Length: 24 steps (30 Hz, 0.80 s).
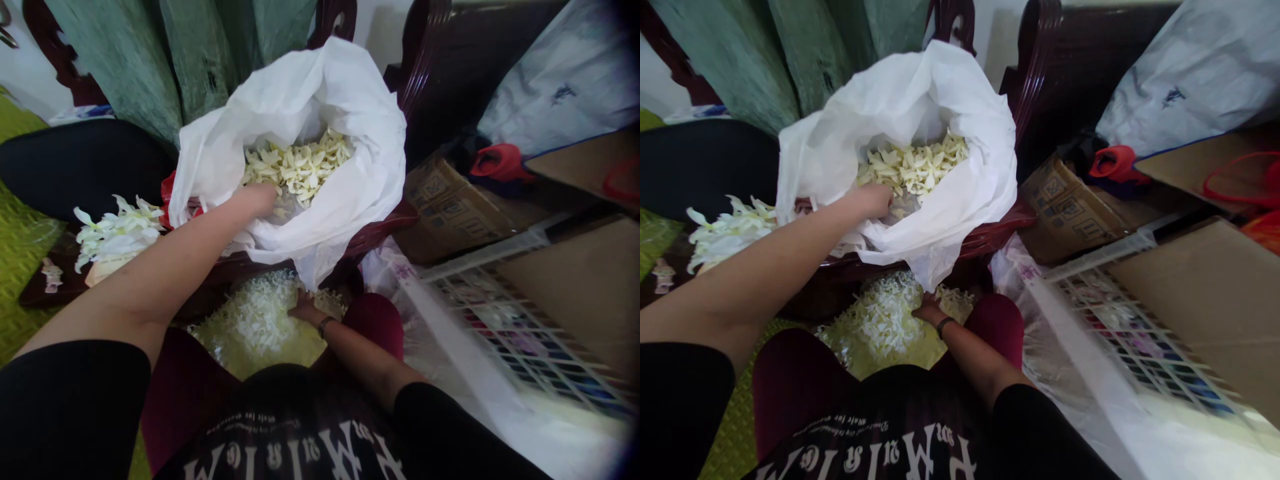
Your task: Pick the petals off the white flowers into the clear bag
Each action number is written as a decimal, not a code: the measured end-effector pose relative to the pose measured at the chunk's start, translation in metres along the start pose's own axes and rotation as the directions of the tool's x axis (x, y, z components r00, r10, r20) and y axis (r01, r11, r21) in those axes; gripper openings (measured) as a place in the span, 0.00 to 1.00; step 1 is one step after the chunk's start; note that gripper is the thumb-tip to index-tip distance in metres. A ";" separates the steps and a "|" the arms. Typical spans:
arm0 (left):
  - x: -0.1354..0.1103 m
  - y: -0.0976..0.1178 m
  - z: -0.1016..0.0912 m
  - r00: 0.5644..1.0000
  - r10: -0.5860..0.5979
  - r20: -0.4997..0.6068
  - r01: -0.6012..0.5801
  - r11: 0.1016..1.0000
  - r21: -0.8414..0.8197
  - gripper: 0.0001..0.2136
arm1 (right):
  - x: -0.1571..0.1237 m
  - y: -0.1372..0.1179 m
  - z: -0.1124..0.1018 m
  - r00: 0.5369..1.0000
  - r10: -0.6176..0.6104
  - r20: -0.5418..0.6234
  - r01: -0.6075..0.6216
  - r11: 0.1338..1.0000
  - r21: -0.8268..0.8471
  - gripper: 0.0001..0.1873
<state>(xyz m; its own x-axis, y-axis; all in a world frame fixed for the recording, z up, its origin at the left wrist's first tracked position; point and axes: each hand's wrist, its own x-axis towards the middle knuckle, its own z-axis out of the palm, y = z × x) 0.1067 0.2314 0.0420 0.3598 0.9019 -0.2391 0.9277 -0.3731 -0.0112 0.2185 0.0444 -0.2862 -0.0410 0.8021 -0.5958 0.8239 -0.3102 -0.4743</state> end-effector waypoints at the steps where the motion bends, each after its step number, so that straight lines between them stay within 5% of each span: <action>1: -0.001 -0.001 -0.001 1.000 0.004 0.001 -0.004 1.000 -0.017 0.18 | 0.000 -0.006 0.010 0.998 0.019 0.056 -0.019 1.000 0.008 0.60; 6: -0.004 -0.011 -0.008 0.999 0.040 -0.026 -0.043 0.993 -0.114 0.13 | -0.004 -0.039 0.055 0.954 -0.009 0.300 -0.002 0.999 0.037 0.74; 9: -0.007 -0.019 -0.009 0.995 0.052 -0.083 -0.067 0.978 -0.196 0.12 | -0.012 -0.062 0.073 0.912 -0.126 0.389 0.107 0.992 0.069 0.77; 13: -0.009 -0.028 -0.011 0.983 0.031 -0.180 -0.090 0.939 -0.332 0.11 | -0.026 -0.091 0.083 0.824 -0.305 0.478 0.276 0.952 0.132 0.70; 18: -0.020 -0.029 -0.019 0.962 -0.019 -0.272 -0.126 0.854 -0.505 0.15 | -0.037 -0.095 0.060 0.764 -0.466 0.446 0.434 0.883 0.179 0.60; 24: -0.064 -0.031 -0.032 0.934 -0.005 -0.357 -0.308 0.494 -0.813 0.13 | -0.059 -0.080 -0.013 0.785 -0.560 0.265 0.526 0.828 0.194 0.49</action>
<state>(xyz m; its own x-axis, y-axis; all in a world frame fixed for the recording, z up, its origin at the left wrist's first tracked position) 0.0584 0.1923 0.0884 0.3672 0.9219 0.1233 0.4280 -0.2852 0.8576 0.1623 0.0283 -0.2049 -0.6434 0.6683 -0.3734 0.5510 0.0657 -0.8319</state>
